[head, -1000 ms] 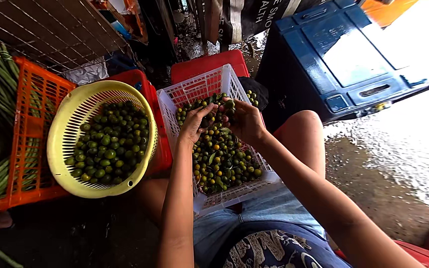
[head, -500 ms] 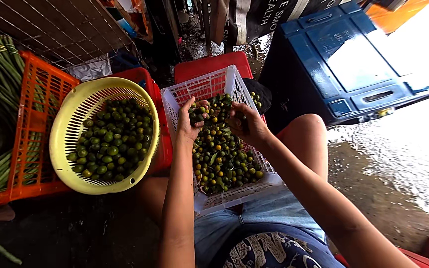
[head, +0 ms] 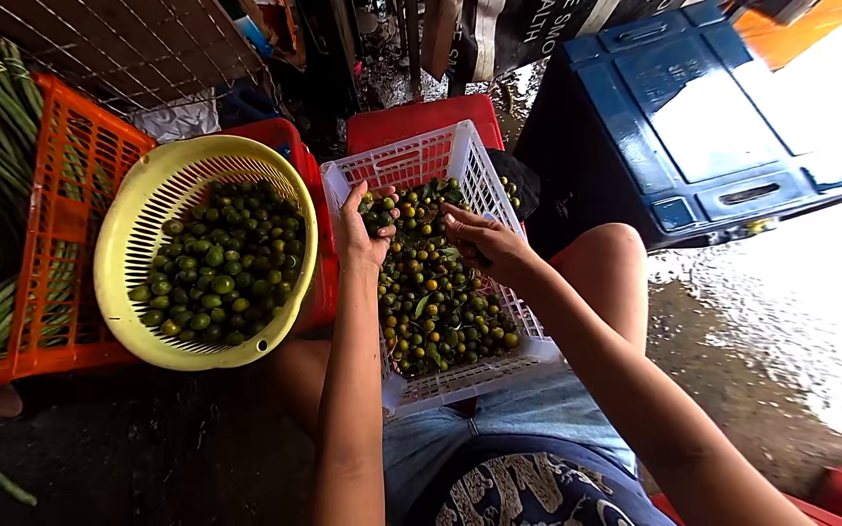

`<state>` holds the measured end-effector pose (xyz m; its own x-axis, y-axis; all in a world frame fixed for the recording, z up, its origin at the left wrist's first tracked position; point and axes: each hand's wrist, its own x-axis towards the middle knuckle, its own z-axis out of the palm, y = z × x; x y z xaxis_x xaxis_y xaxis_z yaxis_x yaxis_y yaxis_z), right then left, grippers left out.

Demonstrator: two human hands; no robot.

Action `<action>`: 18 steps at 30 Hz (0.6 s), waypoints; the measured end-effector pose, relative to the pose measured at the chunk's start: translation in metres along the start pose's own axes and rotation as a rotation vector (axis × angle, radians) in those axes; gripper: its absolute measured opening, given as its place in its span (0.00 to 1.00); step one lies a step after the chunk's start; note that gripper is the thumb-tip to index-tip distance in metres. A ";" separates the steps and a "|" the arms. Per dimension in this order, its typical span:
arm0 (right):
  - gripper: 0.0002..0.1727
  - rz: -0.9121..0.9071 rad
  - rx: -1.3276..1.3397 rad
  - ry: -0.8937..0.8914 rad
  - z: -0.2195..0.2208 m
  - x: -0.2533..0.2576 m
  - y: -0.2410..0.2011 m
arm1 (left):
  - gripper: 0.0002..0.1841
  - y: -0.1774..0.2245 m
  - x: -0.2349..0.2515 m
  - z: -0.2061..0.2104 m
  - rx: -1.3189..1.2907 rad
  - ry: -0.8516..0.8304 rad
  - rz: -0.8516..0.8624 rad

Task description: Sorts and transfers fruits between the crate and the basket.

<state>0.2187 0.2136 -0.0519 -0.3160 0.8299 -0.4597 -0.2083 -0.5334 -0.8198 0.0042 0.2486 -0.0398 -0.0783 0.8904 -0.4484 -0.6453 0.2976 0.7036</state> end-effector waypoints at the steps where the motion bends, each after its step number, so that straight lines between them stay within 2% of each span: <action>1: 0.24 0.037 -0.043 0.020 0.001 0.000 0.000 | 0.26 0.000 0.000 0.000 -0.002 0.004 0.002; 4: 0.20 0.068 -0.126 0.165 0.006 0.001 0.003 | 0.26 0.000 0.000 -0.002 0.030 0.025 -0.003; 6: 0.19 0.015 -0.118 0.209 0.005 0.002 0.005 | 0.26 0.001 -0.001 -0.002 0.023 0.045 -0.004; 8: 0.17 -0.126 -0.059 0.201 0.007 0.001 0.004 | 0.27 0.004 -0.005 0.000 -0.063 0.033 -0.039; 11: 0.22 -0.422 -0.167 0.170 0.030 -0.002 -0.015 | 0.29 0.001 -0.011 0.003 -0.134 -0.018 -0.094; 13: 0.22 -0.670 -0.439 0.108 0.055 -0.004 -0.033 | 0.25 -0.008 -0.019 0.011 -0.147 -0.001 -0.115; 15: 0.18 -0.930 -0.820 0.025 0.075 0.007 -0.038 | 0.16 -0.018 -0.029 0.020 -0.197 0.008 -0.061; 17: 0.14 -1.122 -1.146 -0.036 0.091 0.028 -0.029 | 0.20 -0.019 -0.046 0.023 -0.302 -0.071 0.048; 18: 0.15 -1.191 -1.227 -0.066 0.096 0.036 -0.023 | 0.24 -0.014 -0.056 0.027 -0.357 -0.029 0.049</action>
<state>0.1233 0.2398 -0.0163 -0.5660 0.6219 0.5412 0.4299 0.7828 -0.4500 0.0380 0.2042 -0.0096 -0.0974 0.9114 -0.3999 -0.8666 0.1199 0.4844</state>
